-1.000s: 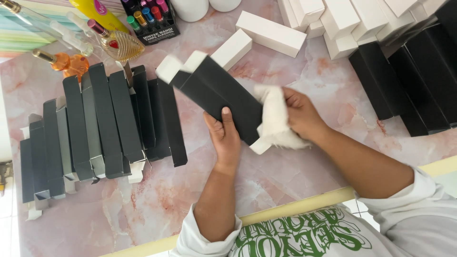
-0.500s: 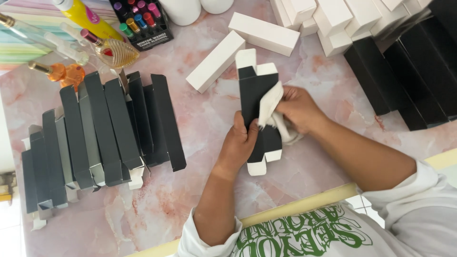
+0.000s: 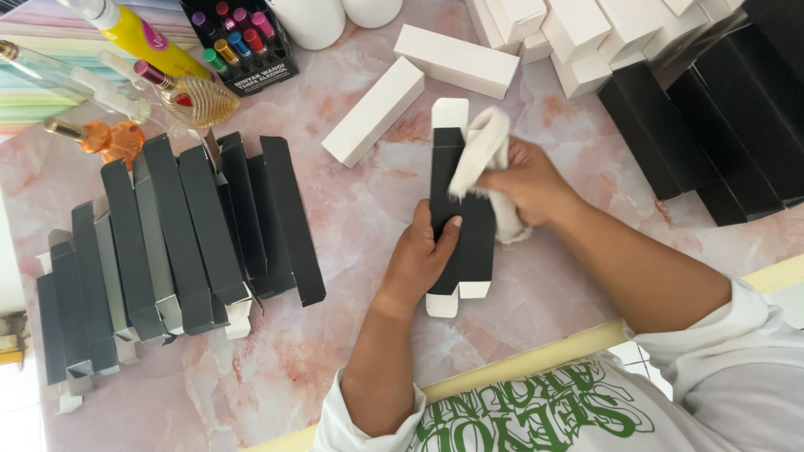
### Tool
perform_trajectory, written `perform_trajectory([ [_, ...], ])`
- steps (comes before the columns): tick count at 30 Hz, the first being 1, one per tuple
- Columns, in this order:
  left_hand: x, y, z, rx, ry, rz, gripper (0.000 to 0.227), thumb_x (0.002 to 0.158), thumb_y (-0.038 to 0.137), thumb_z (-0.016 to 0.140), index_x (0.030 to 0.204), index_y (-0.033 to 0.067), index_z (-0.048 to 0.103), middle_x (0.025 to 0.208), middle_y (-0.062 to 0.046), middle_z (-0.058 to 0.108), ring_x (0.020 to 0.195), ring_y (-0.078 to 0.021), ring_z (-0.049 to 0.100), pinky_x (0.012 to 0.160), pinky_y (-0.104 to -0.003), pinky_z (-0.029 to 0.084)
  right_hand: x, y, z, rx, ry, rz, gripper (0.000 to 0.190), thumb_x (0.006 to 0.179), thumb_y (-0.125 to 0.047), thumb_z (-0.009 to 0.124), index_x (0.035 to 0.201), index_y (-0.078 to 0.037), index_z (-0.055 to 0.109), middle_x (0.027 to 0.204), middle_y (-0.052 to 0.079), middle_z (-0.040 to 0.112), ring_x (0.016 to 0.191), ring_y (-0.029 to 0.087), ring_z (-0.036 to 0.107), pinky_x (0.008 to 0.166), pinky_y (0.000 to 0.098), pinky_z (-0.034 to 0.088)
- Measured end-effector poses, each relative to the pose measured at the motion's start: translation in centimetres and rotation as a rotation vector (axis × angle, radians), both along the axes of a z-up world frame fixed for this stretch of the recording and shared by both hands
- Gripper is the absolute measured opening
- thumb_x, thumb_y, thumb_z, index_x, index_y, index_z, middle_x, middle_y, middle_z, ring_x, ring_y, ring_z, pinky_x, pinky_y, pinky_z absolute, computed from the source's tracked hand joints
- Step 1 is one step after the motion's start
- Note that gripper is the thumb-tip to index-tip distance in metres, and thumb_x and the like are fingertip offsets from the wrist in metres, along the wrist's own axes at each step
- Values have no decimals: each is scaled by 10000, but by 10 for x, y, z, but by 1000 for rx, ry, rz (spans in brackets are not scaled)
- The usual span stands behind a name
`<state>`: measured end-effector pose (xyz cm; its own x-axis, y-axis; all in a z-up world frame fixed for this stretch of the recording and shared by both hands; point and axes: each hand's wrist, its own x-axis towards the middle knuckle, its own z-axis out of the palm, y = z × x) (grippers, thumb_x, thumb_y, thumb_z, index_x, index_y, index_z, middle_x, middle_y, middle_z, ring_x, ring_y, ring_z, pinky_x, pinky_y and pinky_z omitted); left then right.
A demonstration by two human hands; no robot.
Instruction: Wiping down black perfume boxes with a white cloth to clean and inspect them.
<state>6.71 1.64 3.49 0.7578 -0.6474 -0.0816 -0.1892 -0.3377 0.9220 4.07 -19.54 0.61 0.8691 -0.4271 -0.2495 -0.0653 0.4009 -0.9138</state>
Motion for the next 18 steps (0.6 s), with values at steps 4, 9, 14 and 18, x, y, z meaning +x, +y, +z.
perform_trajectory([
  [4, -3, -1, 12, 64, -15, -70, 275, 1051, 298, 563, 1184, 58, 559, 930, -217, 731, 911, -307, 730, 771, -456, 601, 11, -39, 8, -40, -4, -244, 275, 757, -50, 881, 992, -116, 753, 860, 67, 766, 758, 192, 775, 734, 362, 650],
  [9, -5, -1, 30, 172, -81, -121, 329, 1049, 314, 554, 1272, 71, 552, 952, -213, 738, 932, -338, 742, 793, -465, 607, 3, -67, 31, 13, -145, -106, 234, 908, 10, 650, 1086, -120, 729, 1053, 58, 758, 997, 209, 724, 867, 376, 610],
  [14, -3, 2, 27, 193, -69, -197, 329, 1049, 326, 552, 1294, 107, 564, 991, -183, 751, 969, -318, 739, 836, -458, 606, -10, -54, 33, -288, -223, 310, 279, 972, 5, 574, 1241, -22, 643, 1167, 126, 693, 1118, 283, 663, 939, 452, 571],
  [18, -1, 4, 25, 214, -54, -257, 330, 1050, 333, 540, 1304, 121, 555, 1000, -174, 749, 978, -311, 735, 849, -458, 601, 1, -52, 21, -48, -89, 223, 407, 773, 54, 798, 1163, -11, 697, 1005, 98, 742, 863, 294, 773, 744, 444, 654],
])
